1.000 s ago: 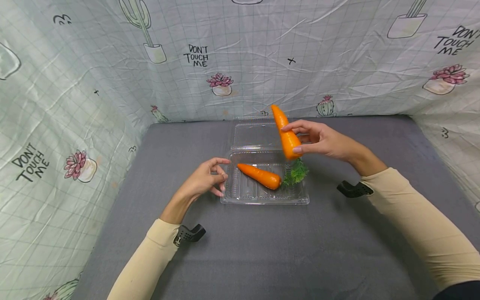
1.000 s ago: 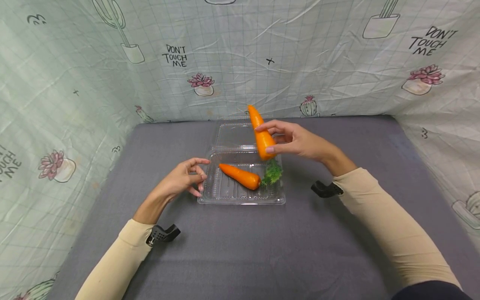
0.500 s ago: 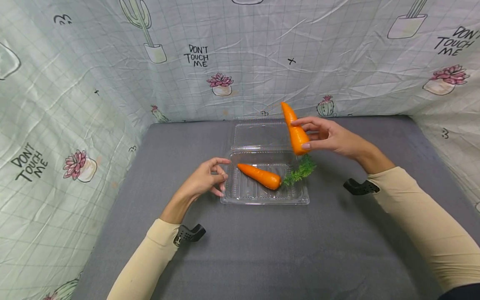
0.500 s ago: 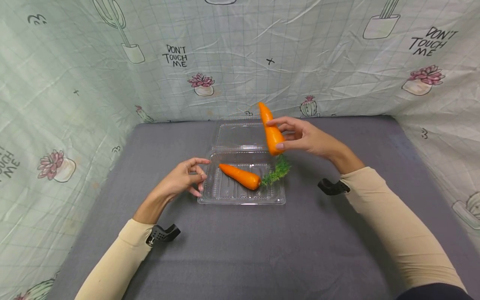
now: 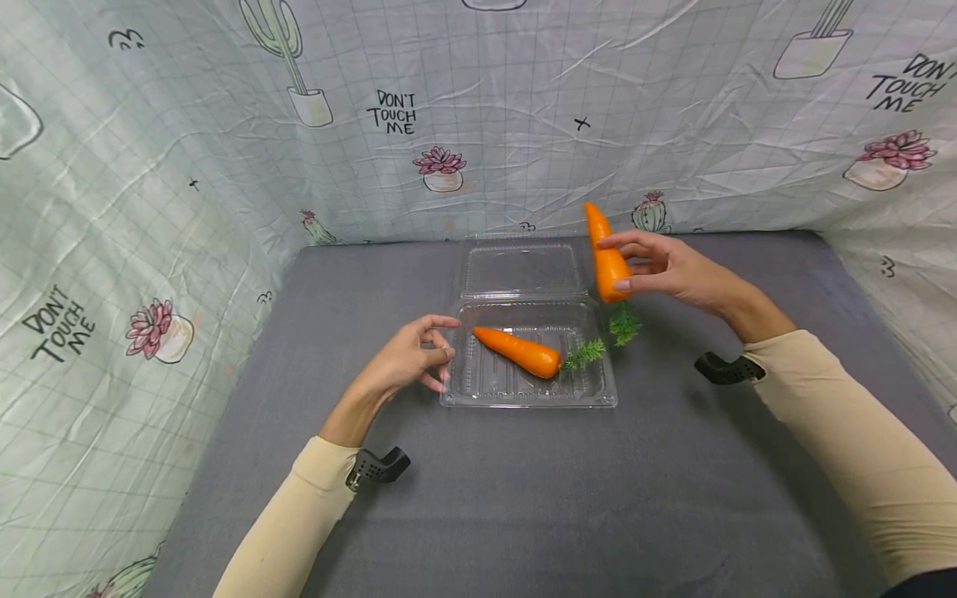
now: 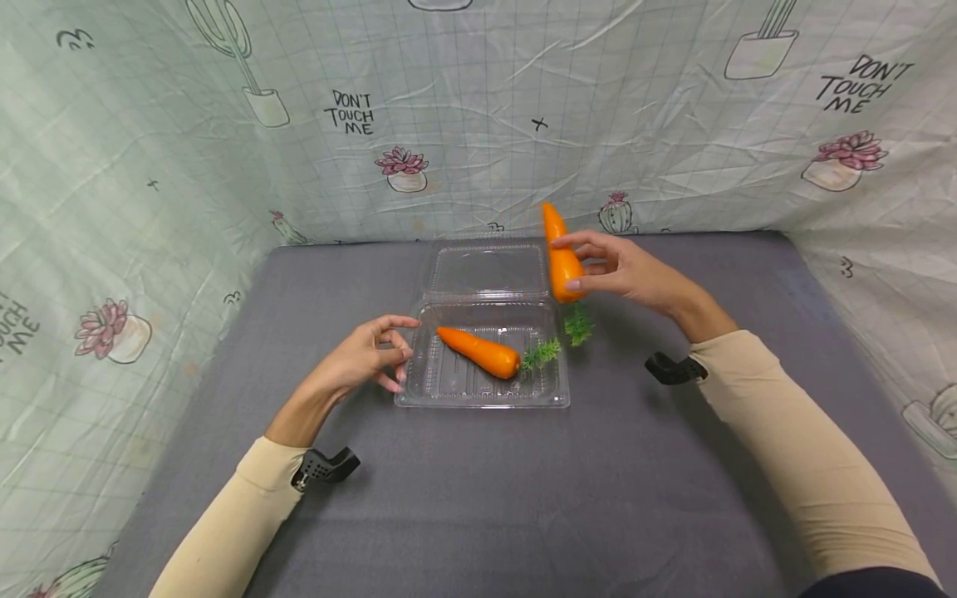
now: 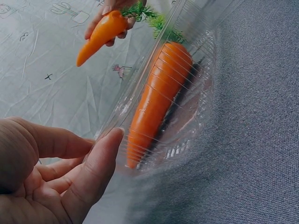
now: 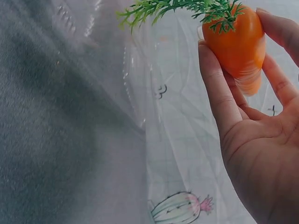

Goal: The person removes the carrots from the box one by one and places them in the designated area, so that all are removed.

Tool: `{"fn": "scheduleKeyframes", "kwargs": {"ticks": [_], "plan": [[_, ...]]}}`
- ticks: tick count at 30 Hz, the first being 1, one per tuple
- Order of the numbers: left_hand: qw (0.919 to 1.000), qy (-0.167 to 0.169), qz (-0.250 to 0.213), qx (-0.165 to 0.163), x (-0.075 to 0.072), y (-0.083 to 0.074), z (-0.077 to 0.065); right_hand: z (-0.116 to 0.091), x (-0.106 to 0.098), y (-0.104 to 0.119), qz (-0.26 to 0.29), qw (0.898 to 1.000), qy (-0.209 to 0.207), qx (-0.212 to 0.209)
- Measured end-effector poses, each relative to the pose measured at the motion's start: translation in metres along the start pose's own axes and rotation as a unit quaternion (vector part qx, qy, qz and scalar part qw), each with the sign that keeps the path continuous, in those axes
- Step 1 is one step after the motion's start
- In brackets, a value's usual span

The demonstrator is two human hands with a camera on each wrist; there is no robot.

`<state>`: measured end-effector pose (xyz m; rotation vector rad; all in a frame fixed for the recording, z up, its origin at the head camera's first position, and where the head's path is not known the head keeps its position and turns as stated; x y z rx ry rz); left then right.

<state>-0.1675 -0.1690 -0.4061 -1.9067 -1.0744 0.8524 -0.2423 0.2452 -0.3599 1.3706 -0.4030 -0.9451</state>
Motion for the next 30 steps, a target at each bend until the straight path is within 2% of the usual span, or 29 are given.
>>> {"fn": "scheduleKeyframes", "kwargs": {"ticks": [16, 30], "plan": [[1.0, -0.003, 0.005, -0.002, -0.001, 0.001, 0.002, -0.007, -0.013, -0.017, -0.044, 0.996, -0.036, 0.063], [1.0, 0.0, 0.008, 0.003, -0.001, 0.002, 0.002, -0.005, -0.028, -0.041, -0.027, 0.992, -0.053, 0.108]]}}
Point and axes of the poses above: each hand's wrist, its own z-axis towards the middle knuckle, its own x-axis out of the palm, y = z × x, the point moved 1 cm from there along z, towards the middle knuckle, and after that the axes turned 12 degrees about -x, right-handed, at the moved point
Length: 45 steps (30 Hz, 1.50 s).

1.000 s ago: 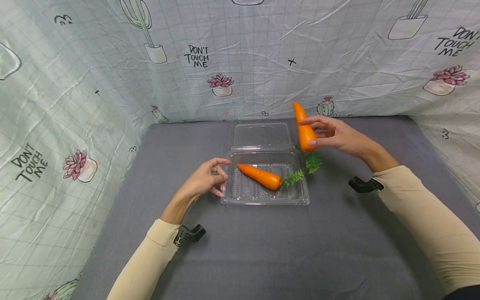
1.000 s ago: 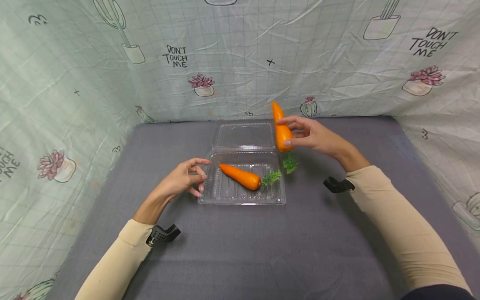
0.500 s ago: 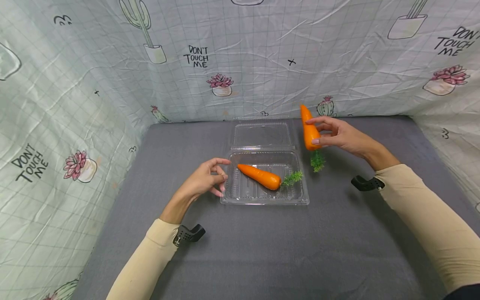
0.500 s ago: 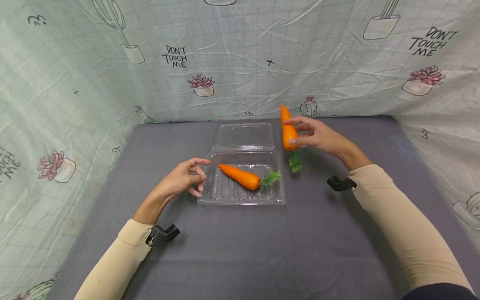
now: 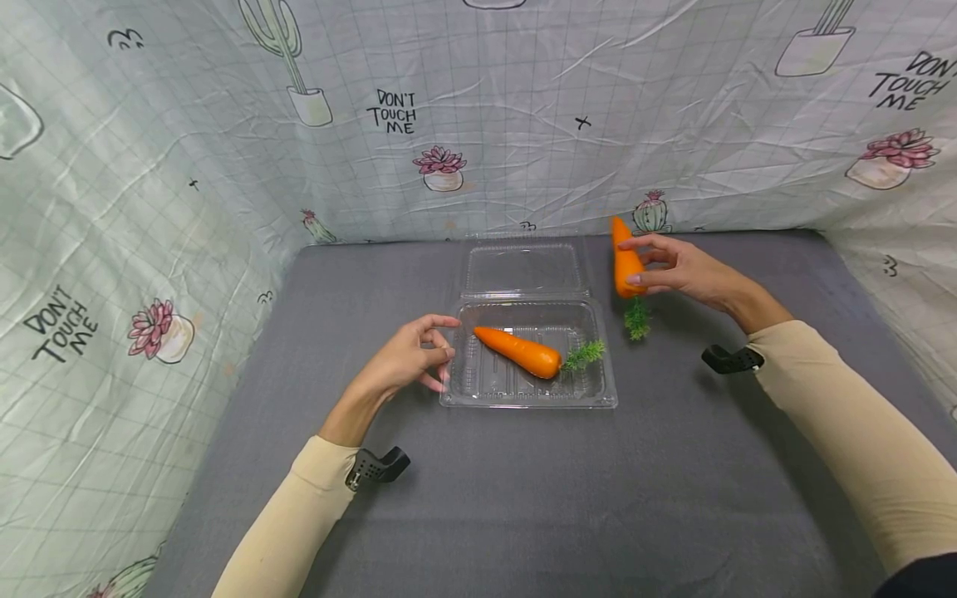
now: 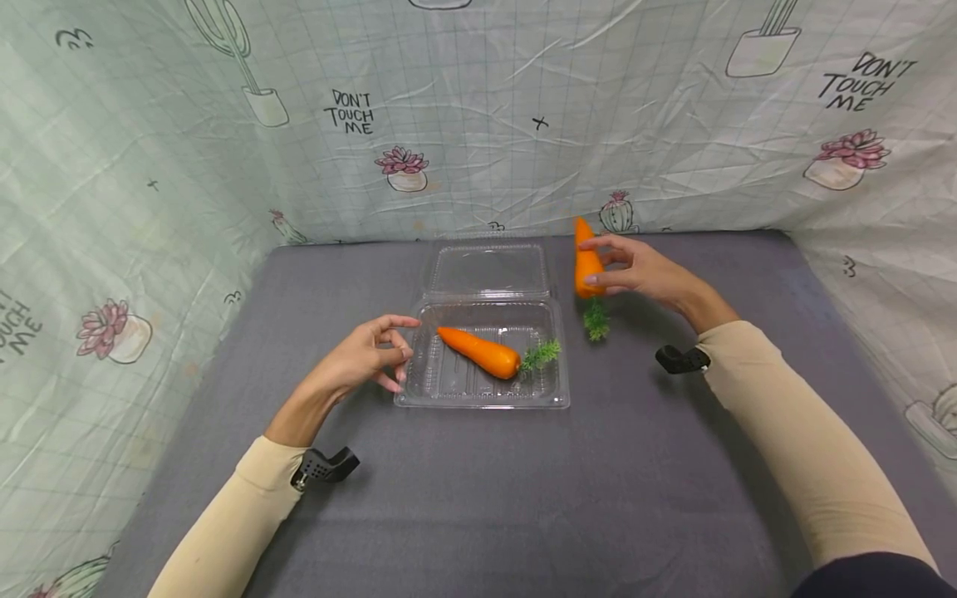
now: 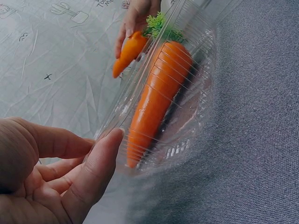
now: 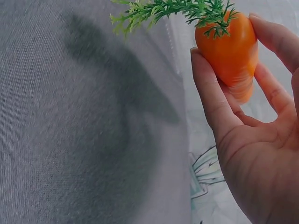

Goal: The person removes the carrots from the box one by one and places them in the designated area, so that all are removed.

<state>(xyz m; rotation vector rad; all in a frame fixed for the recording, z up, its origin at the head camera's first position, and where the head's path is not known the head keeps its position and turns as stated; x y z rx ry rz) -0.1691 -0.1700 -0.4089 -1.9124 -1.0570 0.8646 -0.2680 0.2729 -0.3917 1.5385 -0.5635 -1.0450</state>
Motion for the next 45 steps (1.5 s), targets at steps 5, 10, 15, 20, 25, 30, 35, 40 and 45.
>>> {"fn": "scheduleKeyframes", "kwargs": {"ticks": [5, 10, 15, 20, 25, 30, 35, 40, 45], "plan": [[1.0, 0.001, -0.003, -0.002, 0.0, -0.001, 0.0, 0.0, -0.005, -0.009, 0.0, 1.0, 0.001, 0.014], [1.0, 0.003, -0.004, -0.003, 0.0, -0.001, 0.0, 0.0, -0.008, -0.016, -0.001, 1.0, 0.002, 0.028], [1.0, 0.003, -0.002, -0.005, -0.001, -0.001, 0.0, 0.002, -0.01, -0.024, -0.019, 0.999, 0.01, 0.04], [1.0, 0.002, 0.001, -0.004, -0.001, -0.001, 0.0, 0.004, -0.009, -0.026, -0.043, 0.998, 0.012, 0.044], [1.0, 0.001, 0.0, -0.003, -0.001, -0.002, -0.001, 0.005, -0.01, -0.028, -0.057, 0.997, 0.017, 0.048], [1.0, 0.003, -0.001, -0.004, -0.001, -0.002, -0.001, 0.006, -0.011, -0.031, -0.068, 0.996, 0.024, 0.053], [1.0, 0.004, 0.0, -0.002, -0.001, -0.002, 0.0, 0.007, -0.013, -0.036, -0.089, 0.994, 0.032, 0.054], [1.0, 0.003, -0.001, -0.002, -0.002, -0.002, -0.001, 0.007, -0.015, -0.037, -0.102, 0.993, 0.033, 0.054], [1.0, 0.003, -0.001, -0.002, -0.002, -0.002, -0.001, 0.009, -0.016, -0.036, -0.11, 0.991, 0.035, 0.062]]}}
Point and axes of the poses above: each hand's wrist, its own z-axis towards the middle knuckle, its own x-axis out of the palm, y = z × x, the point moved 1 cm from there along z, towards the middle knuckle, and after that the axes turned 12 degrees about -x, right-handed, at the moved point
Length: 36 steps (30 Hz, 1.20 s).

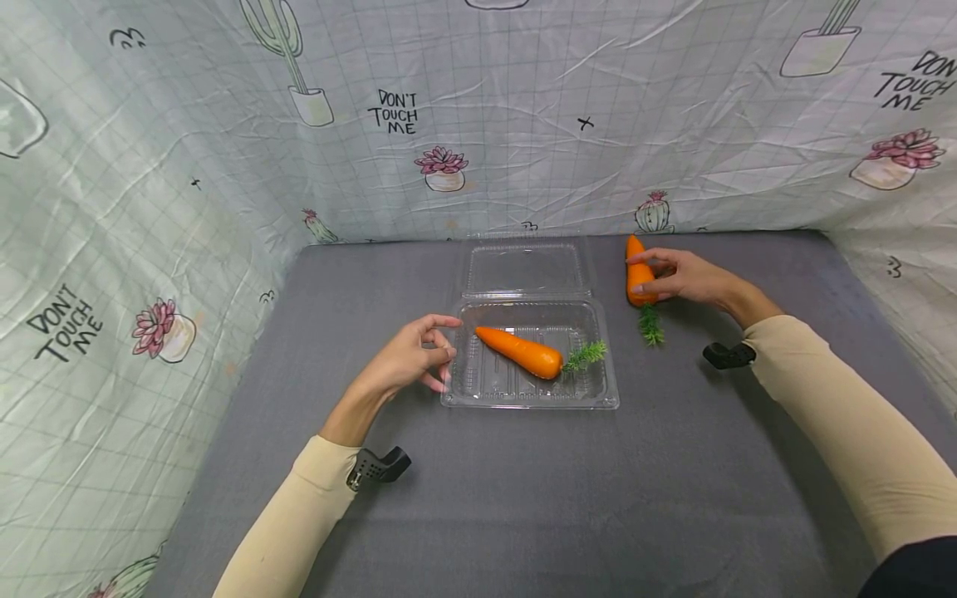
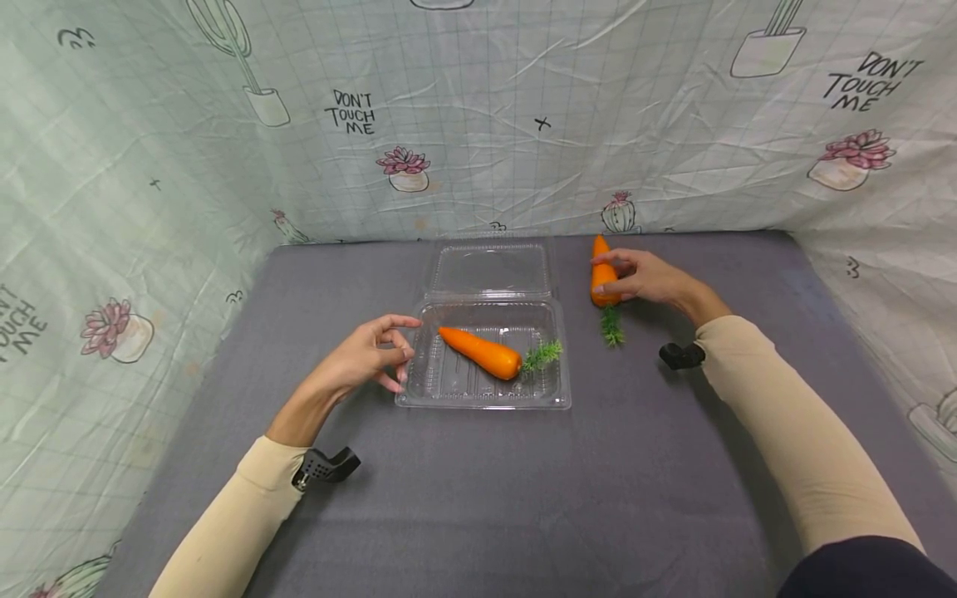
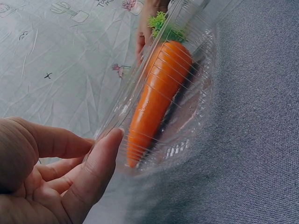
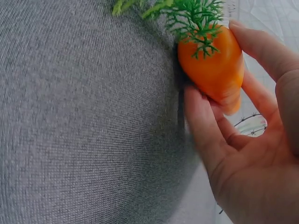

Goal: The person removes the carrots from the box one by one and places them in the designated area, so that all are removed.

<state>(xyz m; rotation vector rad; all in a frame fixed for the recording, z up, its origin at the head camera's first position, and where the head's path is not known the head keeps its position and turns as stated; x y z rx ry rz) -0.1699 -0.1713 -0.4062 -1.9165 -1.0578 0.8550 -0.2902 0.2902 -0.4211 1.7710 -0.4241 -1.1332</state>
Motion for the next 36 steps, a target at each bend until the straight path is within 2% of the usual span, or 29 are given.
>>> {"fn": "scheduleKeyframes", "kwargs": {"ticks": [8, 22, 36], "plan": [[1.0, 0.001, 0.001, 0.001, 0.0003, -0.0004, 0.0002, -0.0018, -0.0017, 0.0039, -0.01, 1.0, -0.006, 0.019], [1.0, 0.002, 0.002, 0.0, -0.0003, -0.0002, 0.0004, -0.0017, -0.0021, 0.003, -0.025, 1.0, -0.003, 0.009], [1.0, -0.001, 0.006, 0.001, -0.0002, 0.0, 0.0003, -0.0041, -0.003, 0.0014, -0.018, 1.0, -0.008, -0.004]]}}
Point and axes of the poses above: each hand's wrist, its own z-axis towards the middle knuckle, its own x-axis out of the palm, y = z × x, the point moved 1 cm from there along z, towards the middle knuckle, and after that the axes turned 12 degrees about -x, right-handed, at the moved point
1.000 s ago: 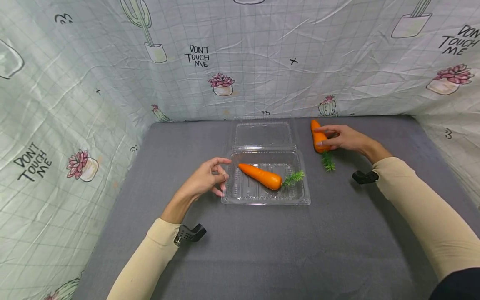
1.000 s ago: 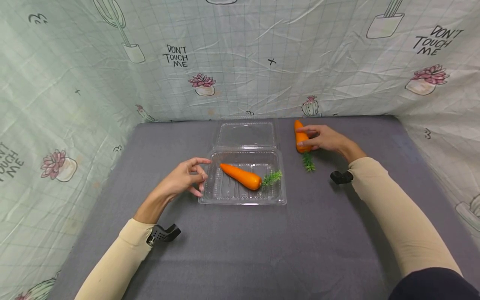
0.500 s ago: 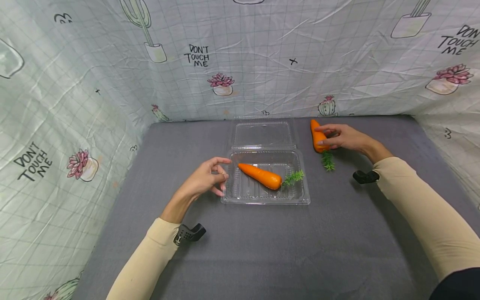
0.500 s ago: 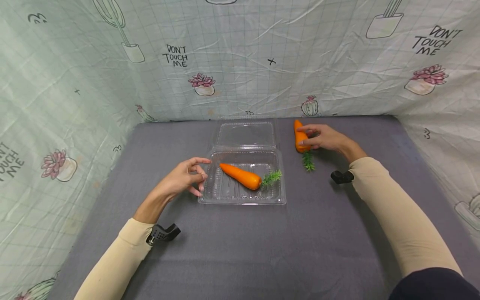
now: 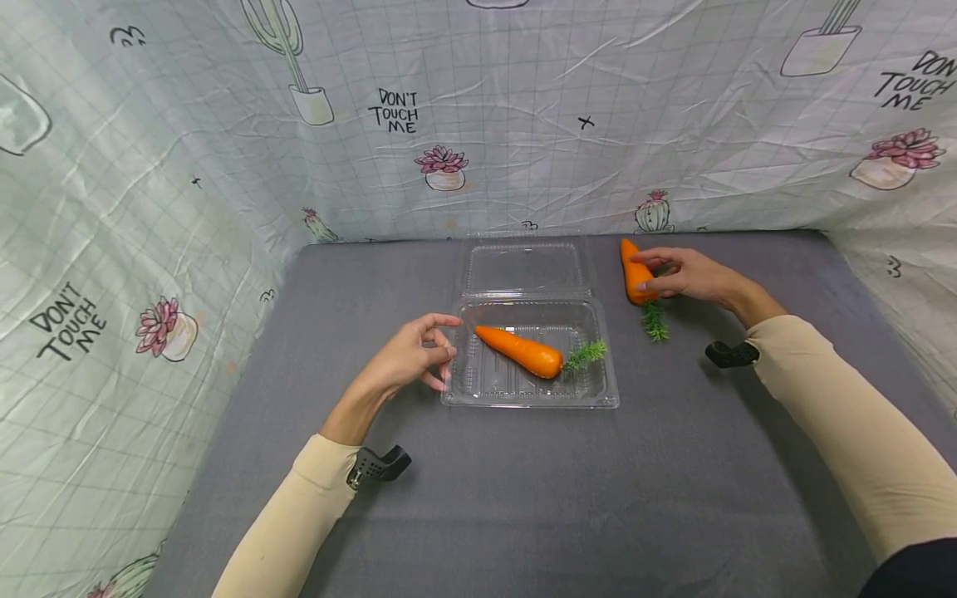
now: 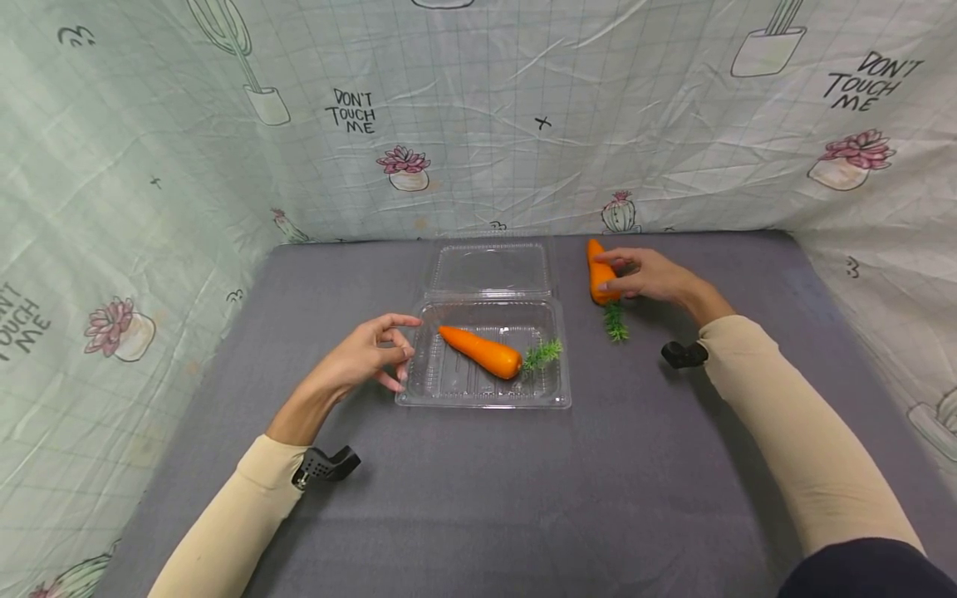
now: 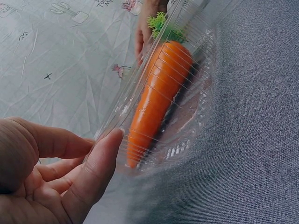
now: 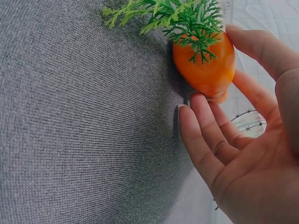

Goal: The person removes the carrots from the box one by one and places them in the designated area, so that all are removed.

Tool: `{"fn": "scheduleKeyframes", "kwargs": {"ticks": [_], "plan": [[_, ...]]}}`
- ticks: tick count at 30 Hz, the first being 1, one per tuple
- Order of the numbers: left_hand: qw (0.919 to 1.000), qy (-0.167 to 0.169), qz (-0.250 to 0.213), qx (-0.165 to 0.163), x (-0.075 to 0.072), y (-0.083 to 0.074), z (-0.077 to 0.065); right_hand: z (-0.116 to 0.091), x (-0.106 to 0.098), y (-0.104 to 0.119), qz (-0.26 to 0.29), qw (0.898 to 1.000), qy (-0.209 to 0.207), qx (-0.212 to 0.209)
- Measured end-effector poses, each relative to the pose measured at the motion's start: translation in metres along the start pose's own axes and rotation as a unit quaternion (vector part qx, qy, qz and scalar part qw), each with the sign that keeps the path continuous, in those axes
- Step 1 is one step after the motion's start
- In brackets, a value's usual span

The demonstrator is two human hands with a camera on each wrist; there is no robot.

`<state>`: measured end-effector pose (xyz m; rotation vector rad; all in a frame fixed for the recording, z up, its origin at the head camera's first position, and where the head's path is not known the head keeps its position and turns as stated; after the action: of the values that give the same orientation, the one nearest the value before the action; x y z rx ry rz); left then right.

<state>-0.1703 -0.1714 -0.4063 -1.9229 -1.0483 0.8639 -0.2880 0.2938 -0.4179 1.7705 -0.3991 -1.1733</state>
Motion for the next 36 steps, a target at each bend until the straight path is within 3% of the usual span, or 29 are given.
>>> {"fn": "scheduleKeyframes", "kwargs": {"ticks": [36], "plan": [[0.9999, -0.003, 0.014, -0.001, 0.0, -0.003, -0.001, -0.013, -0.007, 0.034, -0.065, 0.996, -0.007, -0.062]]}}
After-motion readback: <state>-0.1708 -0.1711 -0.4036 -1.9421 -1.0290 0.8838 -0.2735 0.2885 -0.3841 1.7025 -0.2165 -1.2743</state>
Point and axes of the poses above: each hand's wrist, its own z-axis towards the middle knuckle, its own x-axis out of the palm, y = z × x, the point moved 1 cm from there along z, towards the middle knuckle, and after that the axes turned 12 degrees about -x, right-handed, at the moved point
